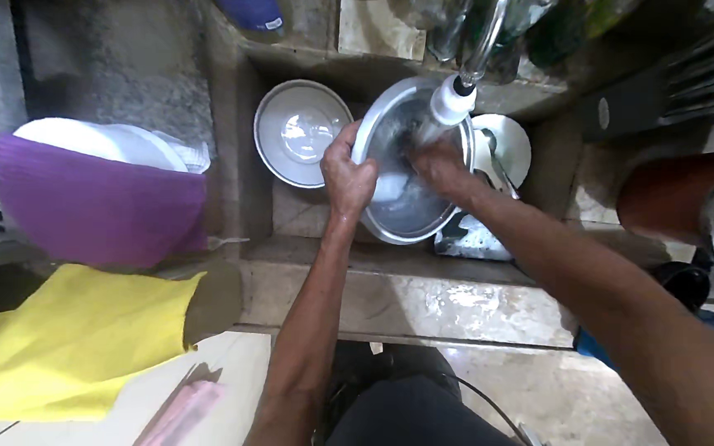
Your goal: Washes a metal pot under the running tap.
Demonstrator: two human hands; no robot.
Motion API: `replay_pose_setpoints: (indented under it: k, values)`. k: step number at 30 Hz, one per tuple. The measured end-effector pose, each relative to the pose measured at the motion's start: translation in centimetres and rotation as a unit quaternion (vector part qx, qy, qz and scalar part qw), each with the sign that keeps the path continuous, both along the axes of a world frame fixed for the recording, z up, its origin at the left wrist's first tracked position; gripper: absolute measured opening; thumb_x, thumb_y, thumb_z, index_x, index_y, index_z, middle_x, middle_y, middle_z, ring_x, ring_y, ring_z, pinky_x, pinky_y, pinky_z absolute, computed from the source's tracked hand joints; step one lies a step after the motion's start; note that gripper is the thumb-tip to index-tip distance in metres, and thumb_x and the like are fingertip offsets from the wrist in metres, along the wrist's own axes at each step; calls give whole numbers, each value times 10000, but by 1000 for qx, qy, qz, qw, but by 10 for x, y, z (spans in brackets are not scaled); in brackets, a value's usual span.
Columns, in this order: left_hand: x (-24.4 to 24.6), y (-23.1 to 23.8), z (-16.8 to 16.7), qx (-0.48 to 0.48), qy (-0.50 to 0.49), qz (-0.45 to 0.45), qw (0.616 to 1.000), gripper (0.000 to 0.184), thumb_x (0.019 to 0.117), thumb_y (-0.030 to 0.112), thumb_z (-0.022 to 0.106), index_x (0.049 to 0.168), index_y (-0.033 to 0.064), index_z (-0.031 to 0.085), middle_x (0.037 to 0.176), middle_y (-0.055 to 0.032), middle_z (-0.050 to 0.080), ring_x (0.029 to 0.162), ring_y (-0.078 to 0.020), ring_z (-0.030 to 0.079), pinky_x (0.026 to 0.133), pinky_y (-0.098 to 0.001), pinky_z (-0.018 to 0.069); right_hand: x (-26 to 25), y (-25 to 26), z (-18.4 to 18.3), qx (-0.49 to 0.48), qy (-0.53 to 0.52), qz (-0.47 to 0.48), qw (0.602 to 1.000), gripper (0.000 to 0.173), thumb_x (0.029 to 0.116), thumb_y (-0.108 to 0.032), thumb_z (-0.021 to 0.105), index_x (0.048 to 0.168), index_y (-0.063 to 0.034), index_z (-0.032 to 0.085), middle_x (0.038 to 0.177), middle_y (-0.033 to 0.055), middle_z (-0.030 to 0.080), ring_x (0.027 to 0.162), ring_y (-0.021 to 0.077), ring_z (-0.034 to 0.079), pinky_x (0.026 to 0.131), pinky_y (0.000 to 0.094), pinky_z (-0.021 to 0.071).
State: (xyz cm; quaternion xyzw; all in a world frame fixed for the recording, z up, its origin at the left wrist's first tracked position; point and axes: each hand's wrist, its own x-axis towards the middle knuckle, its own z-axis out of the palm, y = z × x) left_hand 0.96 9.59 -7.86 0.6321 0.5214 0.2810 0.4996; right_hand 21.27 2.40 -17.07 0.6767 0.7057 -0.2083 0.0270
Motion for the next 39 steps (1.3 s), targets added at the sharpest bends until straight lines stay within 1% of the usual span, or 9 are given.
replay_pose_setpoints:
  k: [6,13,17,20,24,29,33,36,39]
  values:
    - [2,-10,-24,-10,-108,37,993,480,760,-88,636,1230,-2,680,1114,-103,735,987,-135,704,860,-337,596,-60,-22,10,-140,315,-89,935,266,983,-154,636,1198,-10,700,1210,184,683,1126,309,663,1014,493,523]
    - [-11,-4,-35,-16,-145,10,989,496,746,-124,617,1229,-25,672,1123,-110,731,986,-138,703,865,-323,596,-35,-20,30,-151,-93,-73,981,228,946,-166,640,1043,25,720,1192,259,661,1148,469,607,979,670,444]
    - [-9,-13,-55,-67,-197,47,977,517,739,-150,634,1245,-45,656,1141,-139,724,996,-181,710,868,-368,612,-82,-7,19,-200,158,-188,948,303,996,-269,608,1138,-26,717,1110,218,706,1042,404,684,875,631,536]
    - [-9,-31,-70,-156,-233,115,953,545,740,-157,635,1272,-38,627,1156,-153,705,1015,-205,696,864,-393,610,-87,31,-4,-65,421,-401,811,316,1014,-165,569,1259,20,646,1106,185,710,989,270,705,917,478,583]
    - [-7,-41,-72,-221,-273,159,922,495,823,-127,637,1306,-31,596,1178,-178,687,1021,-245,697,872,-435,614,-80,50,-15,200,464,-589,631,408,1039,-146,560,1388,43,465,1140,190,653,973,229,689,862,393,605]
    - [-6,-32,-75,-208,-270,155,927,425,867,-65,688,1284,-36,610,1162,-172,692,1026,-238,697,890,-422,609,-61,6,7,-213,341,-266,876,386,1028,-239,592,1342,-15,615,1205,212,683,1082,316,682,978,530,542]
    - [-11,-31,-71,-211,-264,161,927,445,851,-78,696,1287,-29,620,1174,-170,694,1032,-234,698,889,-420,612,-17,4,20,-187,217,-354,890,346,1011,-247,617,1222,22,667,1126,229,710,1039,363,706,963,573,551]
    - [-8,-39,-69,-239,-267,182,916,450,863,-77,683,1304,-29,607,1179,-180,682,1021,-244,696,877,-430,614,-39,24,5,62,400,-486,775,425,993,-122,638,1354,64,513,1192,196,664,1051,248,693,916,405,604]
    - [-1,-42,-68,-241,-265,180,916,431,857,-86,684,1280,-33,621,1143,-175,699,989,-238,704,858,-424,618,-64,8,-6,-100,466,-419,773,391,1038,-197,586,1373,5,573,1174,166,692,961,236,709,849,428,613]
